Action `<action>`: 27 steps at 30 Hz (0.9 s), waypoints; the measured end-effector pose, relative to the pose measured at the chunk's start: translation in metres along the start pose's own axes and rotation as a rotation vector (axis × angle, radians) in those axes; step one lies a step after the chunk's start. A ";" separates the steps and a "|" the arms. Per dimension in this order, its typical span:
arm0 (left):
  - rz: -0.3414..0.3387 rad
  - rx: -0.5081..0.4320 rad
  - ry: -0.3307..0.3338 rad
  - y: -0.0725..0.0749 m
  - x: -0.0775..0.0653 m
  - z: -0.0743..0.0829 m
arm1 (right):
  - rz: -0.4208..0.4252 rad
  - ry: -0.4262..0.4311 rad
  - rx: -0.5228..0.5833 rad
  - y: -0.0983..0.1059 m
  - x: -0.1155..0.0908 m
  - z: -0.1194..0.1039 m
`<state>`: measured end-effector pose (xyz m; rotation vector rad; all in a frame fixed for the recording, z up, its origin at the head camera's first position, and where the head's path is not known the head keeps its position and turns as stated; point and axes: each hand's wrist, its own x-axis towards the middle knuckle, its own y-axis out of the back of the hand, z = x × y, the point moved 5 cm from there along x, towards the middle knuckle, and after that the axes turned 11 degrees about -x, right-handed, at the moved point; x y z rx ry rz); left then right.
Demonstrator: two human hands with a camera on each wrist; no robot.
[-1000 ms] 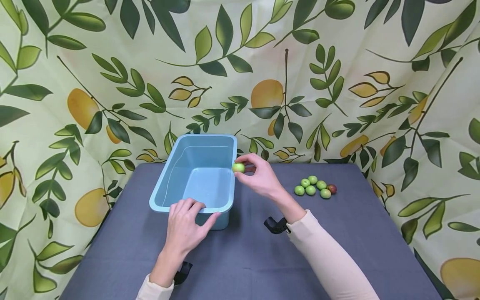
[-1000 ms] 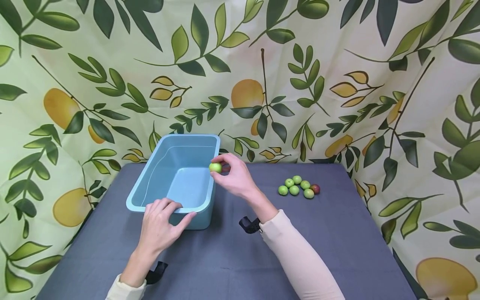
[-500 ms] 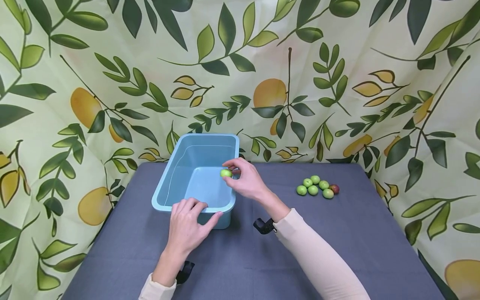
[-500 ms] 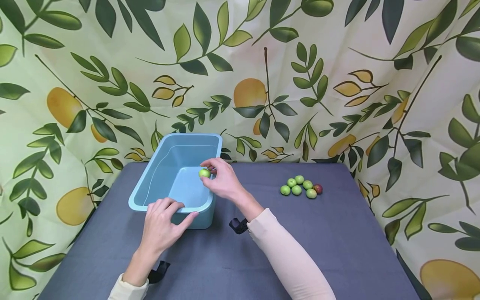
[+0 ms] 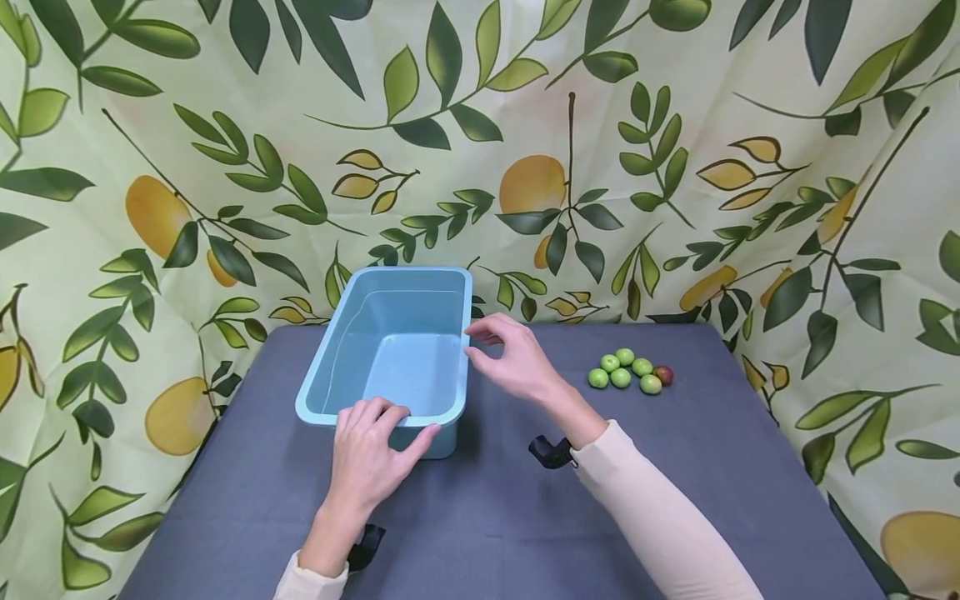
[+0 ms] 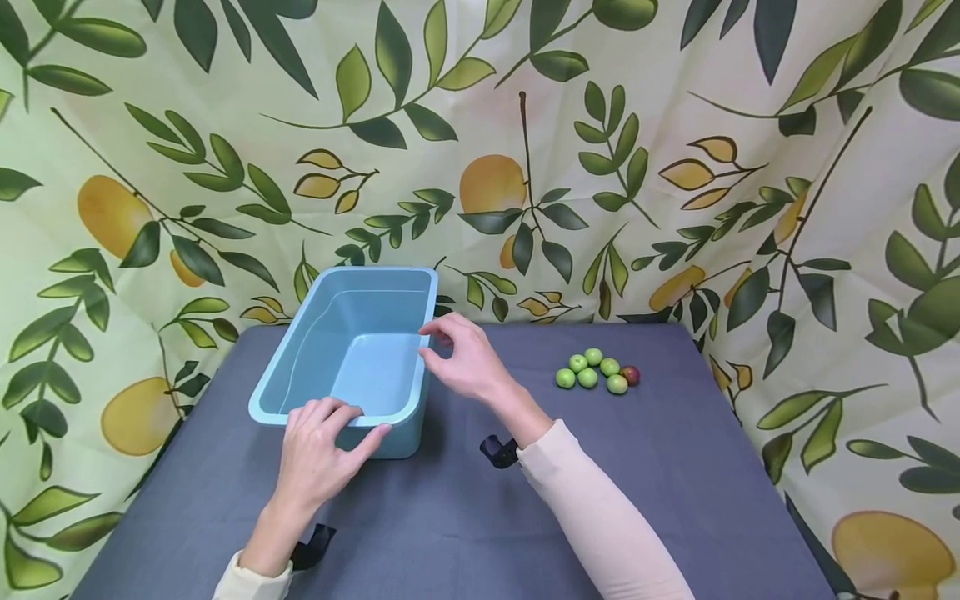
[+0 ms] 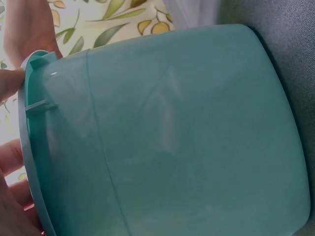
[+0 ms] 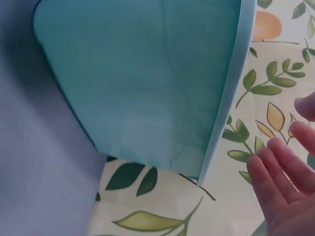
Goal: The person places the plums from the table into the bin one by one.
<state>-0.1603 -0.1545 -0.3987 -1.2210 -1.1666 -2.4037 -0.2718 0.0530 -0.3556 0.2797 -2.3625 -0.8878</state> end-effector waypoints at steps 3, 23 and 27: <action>0.003 -0.002 0.000 0.000 0.000 0.000 | 0.003 0.015 -0.067 0.008 -0.004 0.001; 0.030 -0.016 -0.007 0.000 0.000 0.000 | -0.031 -0.013 -0.520 0.038 -0.034 0.050; 0.029 -0.018 -0.005 0.000 0.000 0.000 | -0.036 0.002 -0.629 0.044 -0.042 0.067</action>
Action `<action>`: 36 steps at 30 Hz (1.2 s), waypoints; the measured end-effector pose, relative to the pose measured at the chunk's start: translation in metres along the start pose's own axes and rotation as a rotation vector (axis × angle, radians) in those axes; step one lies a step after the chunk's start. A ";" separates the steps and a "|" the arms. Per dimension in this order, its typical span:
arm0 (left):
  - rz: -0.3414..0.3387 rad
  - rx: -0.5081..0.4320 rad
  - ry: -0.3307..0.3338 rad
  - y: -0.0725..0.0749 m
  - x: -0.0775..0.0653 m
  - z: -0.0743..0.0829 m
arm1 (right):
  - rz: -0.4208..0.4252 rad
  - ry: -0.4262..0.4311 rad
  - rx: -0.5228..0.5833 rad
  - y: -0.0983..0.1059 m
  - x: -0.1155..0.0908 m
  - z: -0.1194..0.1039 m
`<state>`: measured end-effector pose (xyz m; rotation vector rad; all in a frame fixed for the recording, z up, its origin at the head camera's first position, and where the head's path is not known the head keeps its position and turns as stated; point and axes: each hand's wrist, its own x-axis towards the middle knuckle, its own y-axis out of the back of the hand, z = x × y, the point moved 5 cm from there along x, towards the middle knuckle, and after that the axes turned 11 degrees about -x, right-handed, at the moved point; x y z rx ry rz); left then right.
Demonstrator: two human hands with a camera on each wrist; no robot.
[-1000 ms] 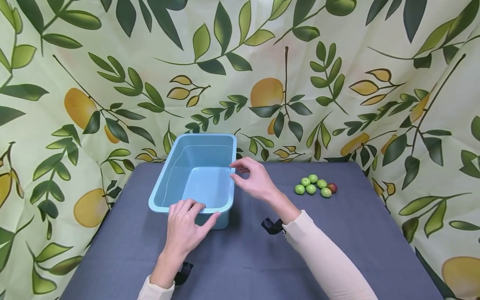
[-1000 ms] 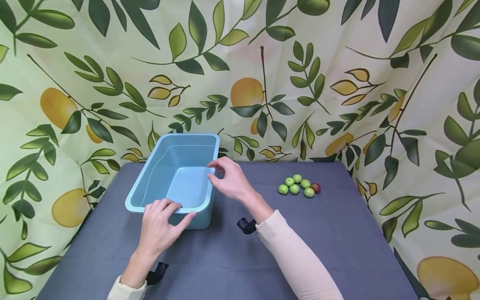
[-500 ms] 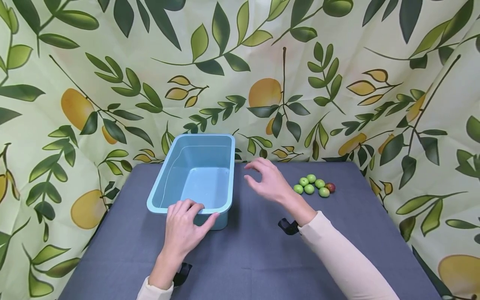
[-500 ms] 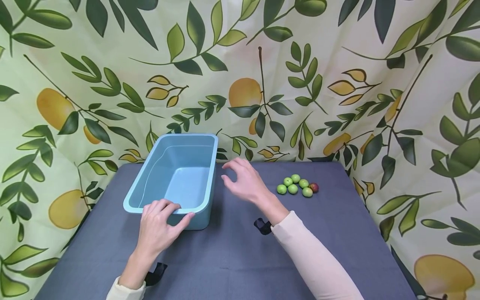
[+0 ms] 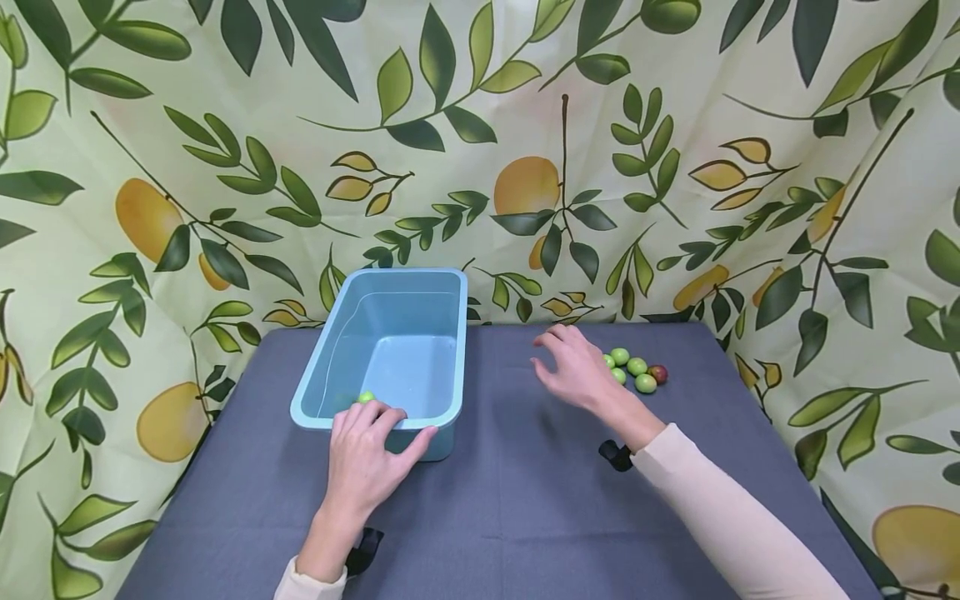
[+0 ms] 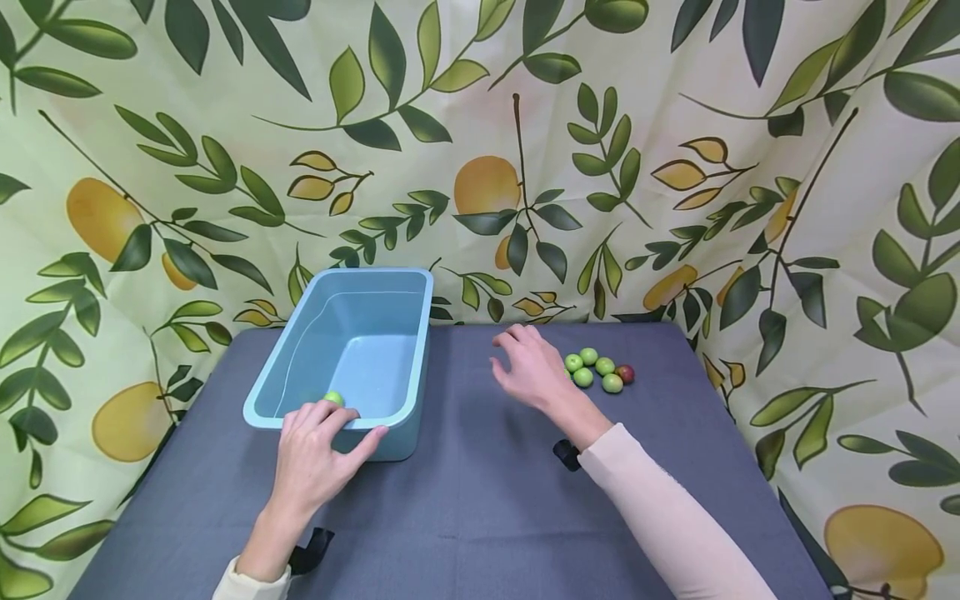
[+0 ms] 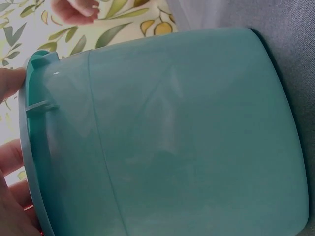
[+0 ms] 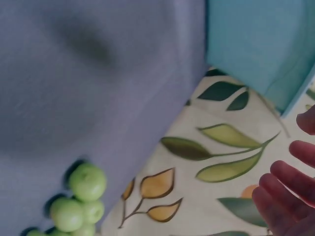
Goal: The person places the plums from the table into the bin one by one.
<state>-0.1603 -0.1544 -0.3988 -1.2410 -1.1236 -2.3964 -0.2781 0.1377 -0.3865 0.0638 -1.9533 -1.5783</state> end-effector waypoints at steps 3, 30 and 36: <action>-0.003 0.001 0.006 0.000 -0.001 0.000 | -0.012 0.004 -0.053 -0.005 -0.005 0.012; -0.001 0.004 0.016 -0.001 -0.002 0.000 | -0.226 -0.210 -0.122 -0.069 -0.044 0.093; 0.002 0.007 0.013 -0.001 -0.002 0.000 | -0.254 -0.243 -0.087 -0.079 -0.048 0.096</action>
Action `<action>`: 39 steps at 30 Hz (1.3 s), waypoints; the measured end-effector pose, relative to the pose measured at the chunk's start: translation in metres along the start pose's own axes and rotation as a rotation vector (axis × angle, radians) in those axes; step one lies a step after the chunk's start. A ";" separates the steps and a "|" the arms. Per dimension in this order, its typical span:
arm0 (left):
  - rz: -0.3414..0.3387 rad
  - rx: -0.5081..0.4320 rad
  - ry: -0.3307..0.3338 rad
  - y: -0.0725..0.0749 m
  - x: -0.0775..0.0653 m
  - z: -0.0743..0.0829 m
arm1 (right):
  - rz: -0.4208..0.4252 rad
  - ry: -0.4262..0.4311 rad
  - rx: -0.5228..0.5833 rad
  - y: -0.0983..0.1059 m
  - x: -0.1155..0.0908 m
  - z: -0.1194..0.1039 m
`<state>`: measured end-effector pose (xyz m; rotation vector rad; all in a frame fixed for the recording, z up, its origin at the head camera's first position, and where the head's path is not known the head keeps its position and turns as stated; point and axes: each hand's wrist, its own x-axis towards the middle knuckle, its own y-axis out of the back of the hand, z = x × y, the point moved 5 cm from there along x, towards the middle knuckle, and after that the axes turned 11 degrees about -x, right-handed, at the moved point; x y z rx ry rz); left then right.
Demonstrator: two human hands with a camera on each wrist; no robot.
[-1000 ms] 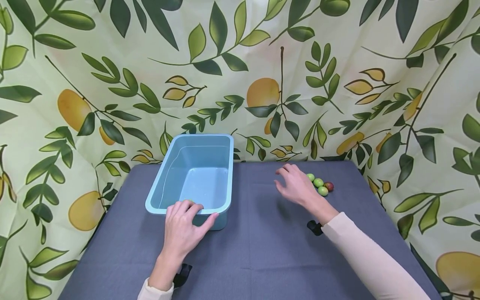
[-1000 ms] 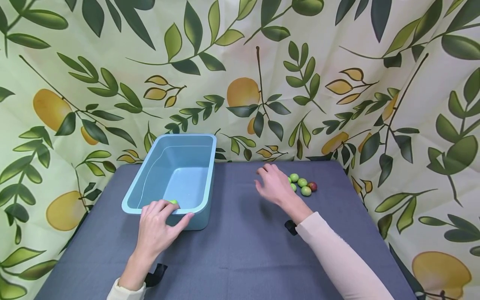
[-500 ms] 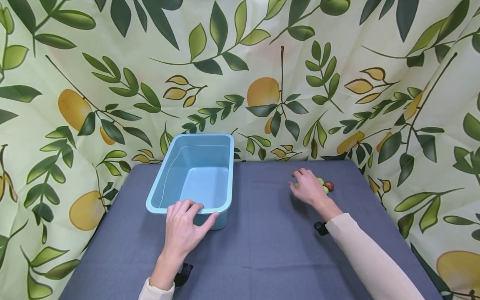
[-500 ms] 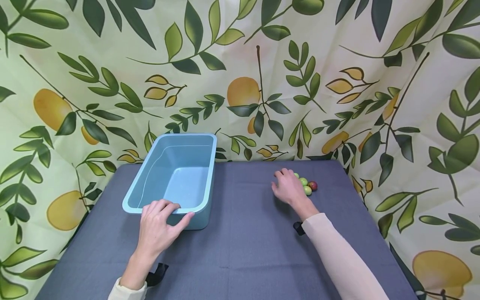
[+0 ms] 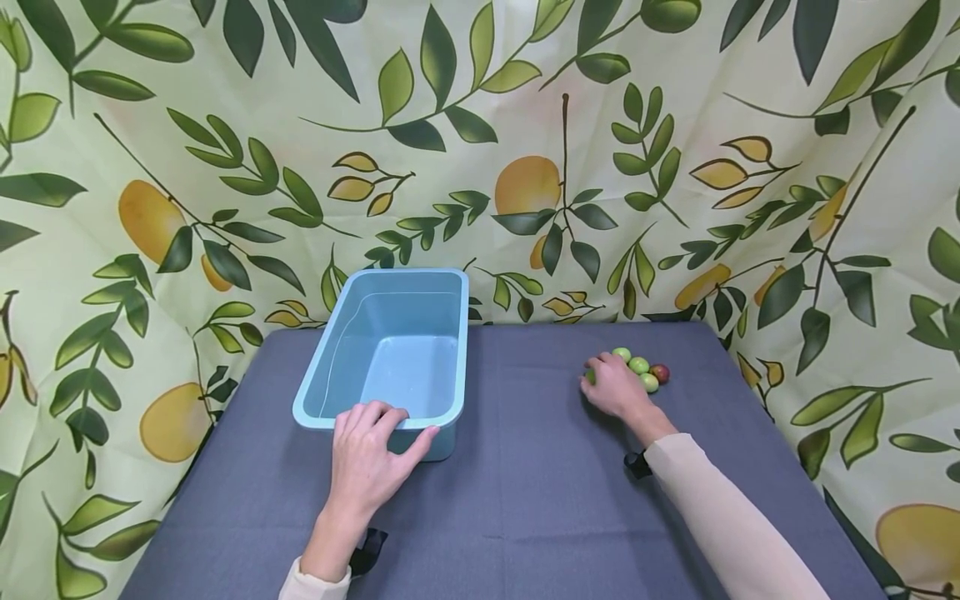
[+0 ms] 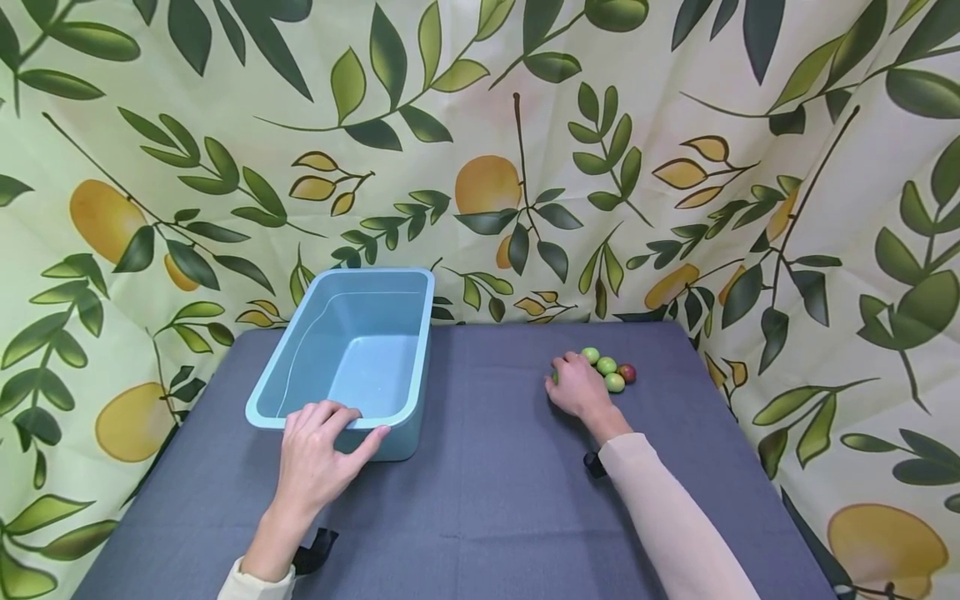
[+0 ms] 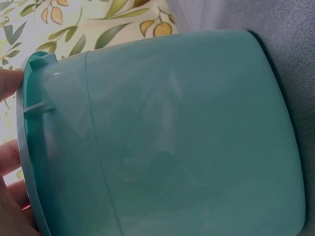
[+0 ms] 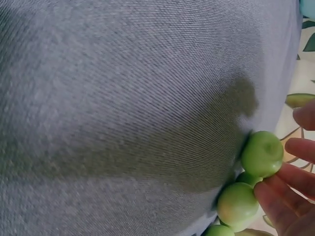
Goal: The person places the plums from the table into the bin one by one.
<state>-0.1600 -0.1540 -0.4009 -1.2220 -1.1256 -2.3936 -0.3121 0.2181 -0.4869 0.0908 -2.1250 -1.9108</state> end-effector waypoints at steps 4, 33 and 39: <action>0.001 0.001 0.000 0.000 0.000 0.000 | -0.020 -0.001 0.007 -0.005 -0.001 0.000; 0.008 -0.002 -0.009 -0.001 0.000 0.000 | 0.082 -0.031 0.473 0.002 -0.011 0.000; 0.006 0.000 -0.008 -0.001 0.000 0.000 | 0.072 -0.066 0.576 0.005 -0.016 -0.005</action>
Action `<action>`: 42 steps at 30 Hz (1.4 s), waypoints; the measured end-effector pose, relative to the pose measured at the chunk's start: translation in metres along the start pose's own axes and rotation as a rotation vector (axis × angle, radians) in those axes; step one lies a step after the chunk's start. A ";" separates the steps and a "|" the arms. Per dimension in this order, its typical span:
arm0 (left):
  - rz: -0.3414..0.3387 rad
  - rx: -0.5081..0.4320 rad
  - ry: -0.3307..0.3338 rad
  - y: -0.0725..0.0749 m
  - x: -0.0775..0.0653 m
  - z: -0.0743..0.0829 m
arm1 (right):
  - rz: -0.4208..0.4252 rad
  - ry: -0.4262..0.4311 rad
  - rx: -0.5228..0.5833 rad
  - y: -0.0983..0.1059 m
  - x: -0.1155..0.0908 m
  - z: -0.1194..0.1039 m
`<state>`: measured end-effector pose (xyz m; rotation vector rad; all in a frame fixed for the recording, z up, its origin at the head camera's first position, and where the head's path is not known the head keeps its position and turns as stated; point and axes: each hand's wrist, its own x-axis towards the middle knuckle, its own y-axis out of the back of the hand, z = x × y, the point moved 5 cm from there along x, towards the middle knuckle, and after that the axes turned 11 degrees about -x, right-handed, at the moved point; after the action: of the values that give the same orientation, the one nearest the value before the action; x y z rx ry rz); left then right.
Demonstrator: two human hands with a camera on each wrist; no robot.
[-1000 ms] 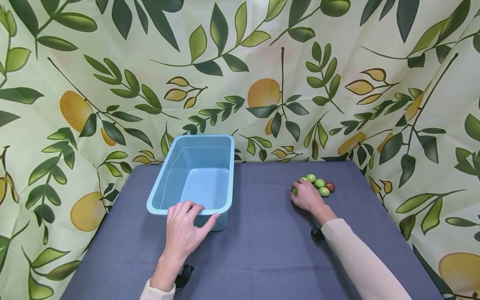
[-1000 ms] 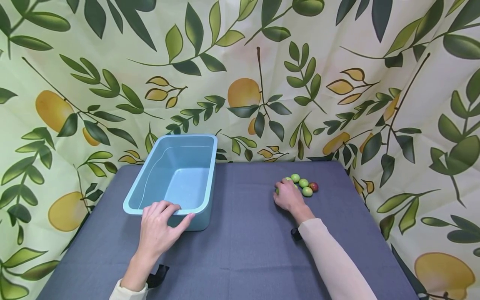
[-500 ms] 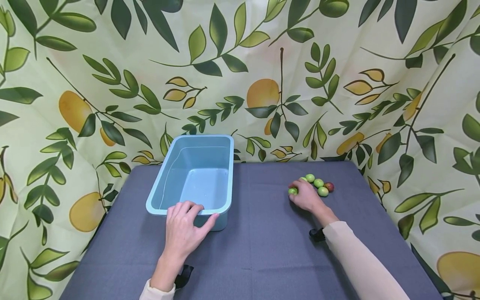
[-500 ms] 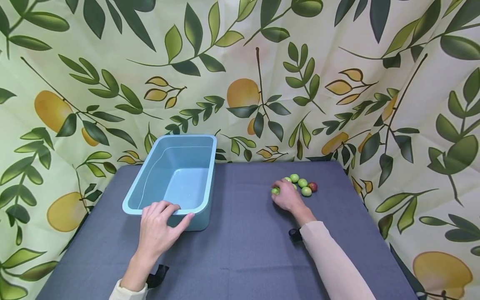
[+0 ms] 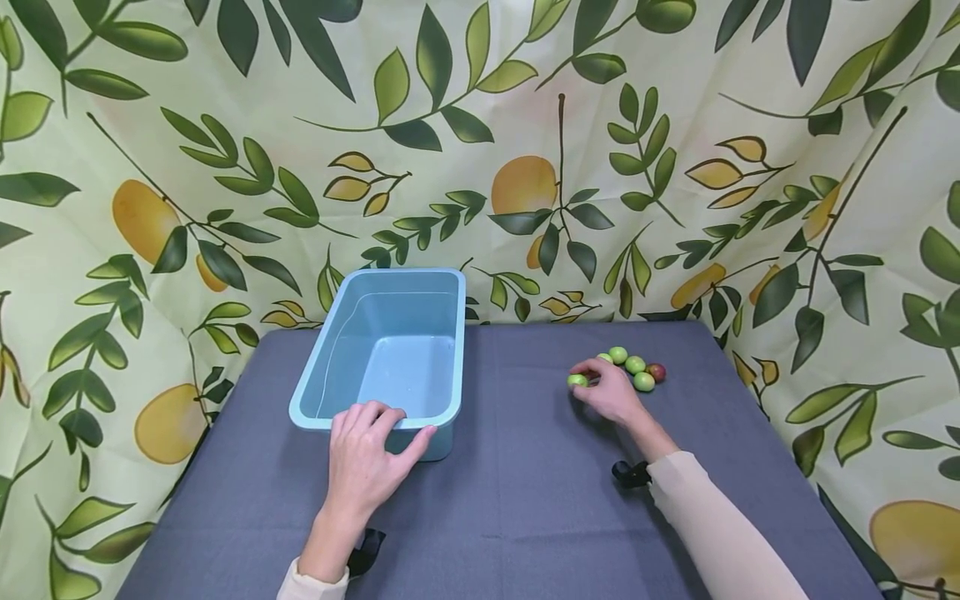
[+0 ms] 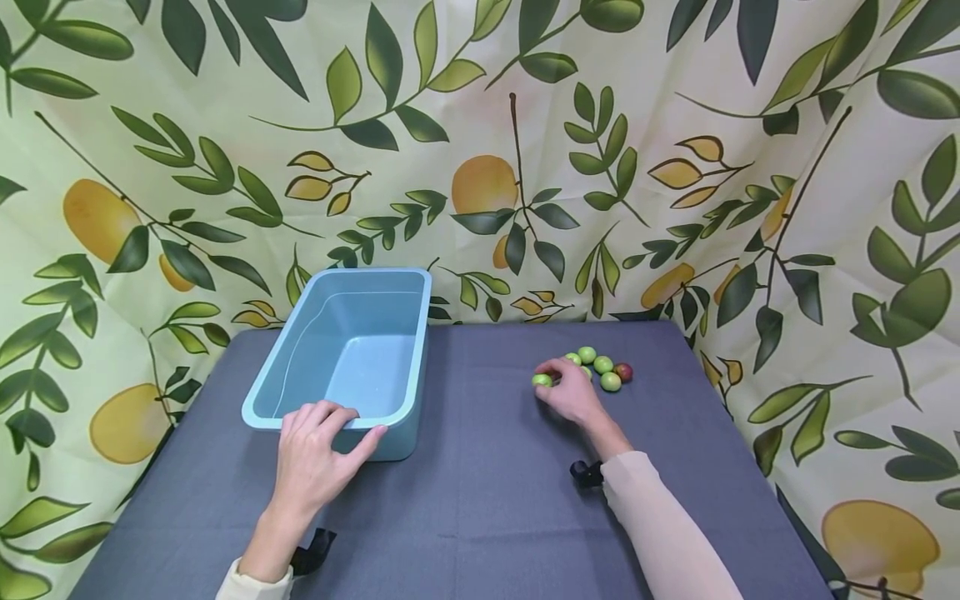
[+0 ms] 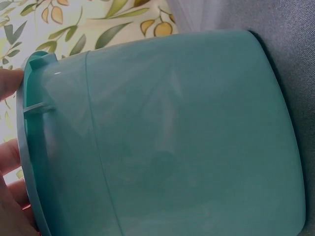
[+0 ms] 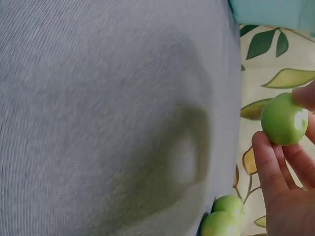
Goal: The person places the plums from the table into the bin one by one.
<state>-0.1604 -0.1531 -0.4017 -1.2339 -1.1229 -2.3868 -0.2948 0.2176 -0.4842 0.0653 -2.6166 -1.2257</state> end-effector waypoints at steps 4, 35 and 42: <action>-0.002 0.000 0.002 0.000 0.000 0.000 | -0.001 -0.003 0.055 0.001 -0.002 -0.009; 0.000 0.007 -0.003 0.001 0.000 0.000 | 0.005 0.150 0.285 0.040 -0.011 -0.133; 0.001 0.008 -0.005 0.001 0.000 0.000 | 0.021 0.248 0.267 0.040 -0.010 -0.159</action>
<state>-0.1599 -0.1532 -0.4012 -1.2388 -1.1320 -2.3767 -0.2433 0.1260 -0.3582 0.2232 -2.5342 -0.7974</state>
